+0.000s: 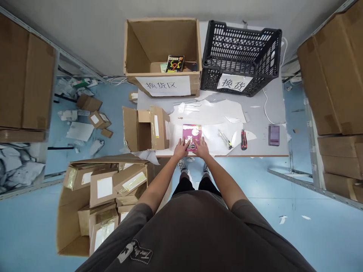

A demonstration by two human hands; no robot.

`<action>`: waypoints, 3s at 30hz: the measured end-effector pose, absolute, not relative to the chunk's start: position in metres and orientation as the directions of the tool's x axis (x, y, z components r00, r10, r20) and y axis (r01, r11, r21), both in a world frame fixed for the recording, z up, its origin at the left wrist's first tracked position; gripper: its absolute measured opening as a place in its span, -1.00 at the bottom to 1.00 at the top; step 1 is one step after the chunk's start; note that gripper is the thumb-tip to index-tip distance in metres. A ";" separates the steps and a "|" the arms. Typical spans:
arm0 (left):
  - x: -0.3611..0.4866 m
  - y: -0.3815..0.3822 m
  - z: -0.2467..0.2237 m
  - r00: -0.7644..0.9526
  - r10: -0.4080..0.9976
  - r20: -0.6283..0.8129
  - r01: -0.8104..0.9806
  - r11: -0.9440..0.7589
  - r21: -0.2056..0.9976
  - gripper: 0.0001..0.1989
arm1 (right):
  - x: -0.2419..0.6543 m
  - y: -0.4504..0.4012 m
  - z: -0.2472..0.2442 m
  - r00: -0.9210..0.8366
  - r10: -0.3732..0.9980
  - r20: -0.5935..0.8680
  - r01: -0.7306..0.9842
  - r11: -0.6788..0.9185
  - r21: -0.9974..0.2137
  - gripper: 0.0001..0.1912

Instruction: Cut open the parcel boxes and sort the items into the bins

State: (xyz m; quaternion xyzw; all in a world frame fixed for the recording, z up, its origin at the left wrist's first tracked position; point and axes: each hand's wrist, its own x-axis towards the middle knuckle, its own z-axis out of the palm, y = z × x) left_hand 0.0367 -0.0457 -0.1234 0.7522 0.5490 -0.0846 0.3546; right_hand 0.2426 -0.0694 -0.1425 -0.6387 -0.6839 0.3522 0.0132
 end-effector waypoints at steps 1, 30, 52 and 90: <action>0.037 -0.047 -0.126 0.392 0.770 -0.503 0.879 -0.153 0.451 -0.02 | 0.244 -0.071 -0.145 -0.189 0.885 -0.426 0.868 -0.052 -0.494 0.09; 0.042 -0.035 -0.130 0.240 0.926 -0.292 0.498 0.142 0.856 -0.24 | 0.237 -0.010 -0.133 0.311 0.813 -0.493 -0.014 -0.515 -0.857 -0.60; 0.021 -0.003 0.107 0.446 0.834 0.326 0.725 -0.550 0.414 -0.13 | 0.262 0.036 0.144 0.149 0.984 -0.097 -0.318 -0.045 -0.947 -0.24; 0.001 -0.013 0.168 0.142 0.874 0.464 0.559 -0.458 0.691 -0.19 | 0.255 0.019 0.168 0.247 0.969 0.015 -0.393 0.115 -0.912 -0.16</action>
